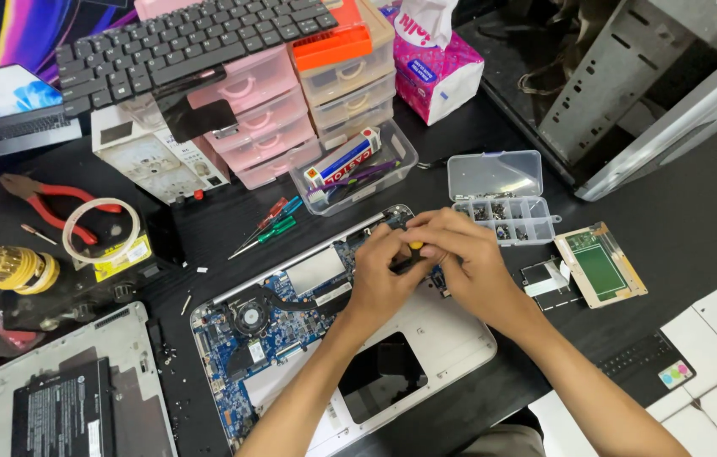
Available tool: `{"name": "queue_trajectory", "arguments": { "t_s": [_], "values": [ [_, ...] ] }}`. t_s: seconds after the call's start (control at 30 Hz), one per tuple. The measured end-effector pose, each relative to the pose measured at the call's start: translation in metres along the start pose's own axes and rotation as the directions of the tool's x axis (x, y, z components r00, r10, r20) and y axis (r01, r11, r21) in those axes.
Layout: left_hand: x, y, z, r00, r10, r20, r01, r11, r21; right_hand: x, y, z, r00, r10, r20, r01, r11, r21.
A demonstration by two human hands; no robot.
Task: Repairing a laptop by removing internal screws and disconnecting ribbon cables
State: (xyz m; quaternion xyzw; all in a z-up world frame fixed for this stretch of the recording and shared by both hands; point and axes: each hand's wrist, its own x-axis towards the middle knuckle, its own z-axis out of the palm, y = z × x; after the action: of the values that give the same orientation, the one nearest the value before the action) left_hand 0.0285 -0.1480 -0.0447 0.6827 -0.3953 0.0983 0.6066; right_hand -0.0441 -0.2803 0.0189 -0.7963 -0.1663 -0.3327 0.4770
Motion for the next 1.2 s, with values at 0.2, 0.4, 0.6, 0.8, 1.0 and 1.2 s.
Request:
{"name": "queue_trajectory", "arguments": {
  "t_s": [0.2,0.4,0.6,0.8,1.0,1.2],
  "values": [
    [0.006,0.020,-0.013,0.996,0.028,0.088,-0.020,0.995,-0.095,0.008,-0.004,-0.009,0.998,0.000,0.071,0.000,1.000,-0.007],
    [0.001,0.007,-0.002,0.999,0.019,0.041,-0.020,1.000,0.005,0.011,0.002,-0.022,0.997,-0.003,0.071,0.011,0.992,-0.122],
    [0.007,0.023,-0.009,0.995,0.040,0.096,-0.040,0.999,-0.005,0.010,0.001,-0.024,0.991,0.038,0.125,-0.028,0.996,-0.080],
    [0.000,0.000,0.000,0.999,0.044,0.028,-0.045,0.999,0.024,0.011,-0.006,-0.026,0.990,0.006,0.139,0.015,0.989,-0.148],
    [0.009,0.032,-0.009,0.997,-0.003,0.083,0.005,1.000,-0.025,0.010,-0.003,-0.027,0.985,0.047,0.165,-0.026,0.991,-0.131],
    [0.001,0.006,-0.003,0.996,-0.058,0.068,0.060,0.998,-0.022,0.007,-0.005,-0.031,0.981,0.078,0.179,-0.052,0.988,-0.148]
  ]
}}
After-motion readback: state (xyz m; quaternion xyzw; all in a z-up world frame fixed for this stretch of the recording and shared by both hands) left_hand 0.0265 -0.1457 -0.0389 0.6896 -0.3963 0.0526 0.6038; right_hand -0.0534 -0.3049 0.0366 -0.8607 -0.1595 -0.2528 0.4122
